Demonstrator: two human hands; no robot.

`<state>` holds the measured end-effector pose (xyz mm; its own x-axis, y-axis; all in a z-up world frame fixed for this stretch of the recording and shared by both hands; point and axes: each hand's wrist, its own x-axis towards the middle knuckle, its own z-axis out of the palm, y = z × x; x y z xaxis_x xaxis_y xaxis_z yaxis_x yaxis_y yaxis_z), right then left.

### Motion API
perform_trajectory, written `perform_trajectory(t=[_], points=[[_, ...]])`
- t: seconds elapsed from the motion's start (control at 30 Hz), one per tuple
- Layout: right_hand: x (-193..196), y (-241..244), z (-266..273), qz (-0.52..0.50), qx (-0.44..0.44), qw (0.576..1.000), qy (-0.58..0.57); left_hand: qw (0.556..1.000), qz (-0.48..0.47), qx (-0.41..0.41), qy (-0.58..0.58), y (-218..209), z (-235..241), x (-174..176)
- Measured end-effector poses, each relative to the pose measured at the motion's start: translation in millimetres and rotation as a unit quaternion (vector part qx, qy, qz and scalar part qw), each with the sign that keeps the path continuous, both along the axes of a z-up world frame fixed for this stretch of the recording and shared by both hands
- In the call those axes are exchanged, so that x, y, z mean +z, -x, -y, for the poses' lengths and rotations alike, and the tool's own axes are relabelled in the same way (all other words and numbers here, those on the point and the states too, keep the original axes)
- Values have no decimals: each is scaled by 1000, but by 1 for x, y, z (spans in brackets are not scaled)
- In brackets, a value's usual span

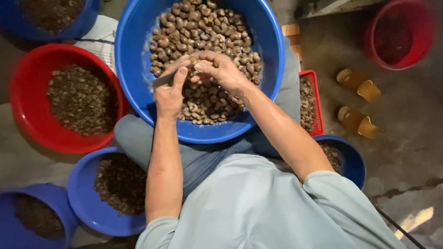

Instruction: Cleaning and scraping individual nuts manually using a small hand tool

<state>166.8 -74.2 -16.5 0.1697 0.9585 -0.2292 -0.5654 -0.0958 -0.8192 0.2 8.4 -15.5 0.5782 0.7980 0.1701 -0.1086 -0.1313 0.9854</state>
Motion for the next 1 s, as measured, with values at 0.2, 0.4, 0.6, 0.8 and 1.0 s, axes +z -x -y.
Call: perform_trajectory(t=[0.2, 0.4, 0.6, 0.8, 1.0], points=[[8, 1, 2, -3, 13, 1000, -3, 999, -8, 21, -29, 0, 3, 8], [16, -2, 1, 54, 33, 997, 45, 1000, -24, 20, 4, -1, 5, 15], [18, -5, 3, 46, 46, 998, 26, 999, -31, -6, -8, -2, 6, 21], [22, -4, 2, 24, 47, 998, 18, 1000, -29, -3, 10, -1, 7, 28], [19, -1, 2, 33, 43, 998, 29, 998, -51, 34, 5, -1, 5, 23]])
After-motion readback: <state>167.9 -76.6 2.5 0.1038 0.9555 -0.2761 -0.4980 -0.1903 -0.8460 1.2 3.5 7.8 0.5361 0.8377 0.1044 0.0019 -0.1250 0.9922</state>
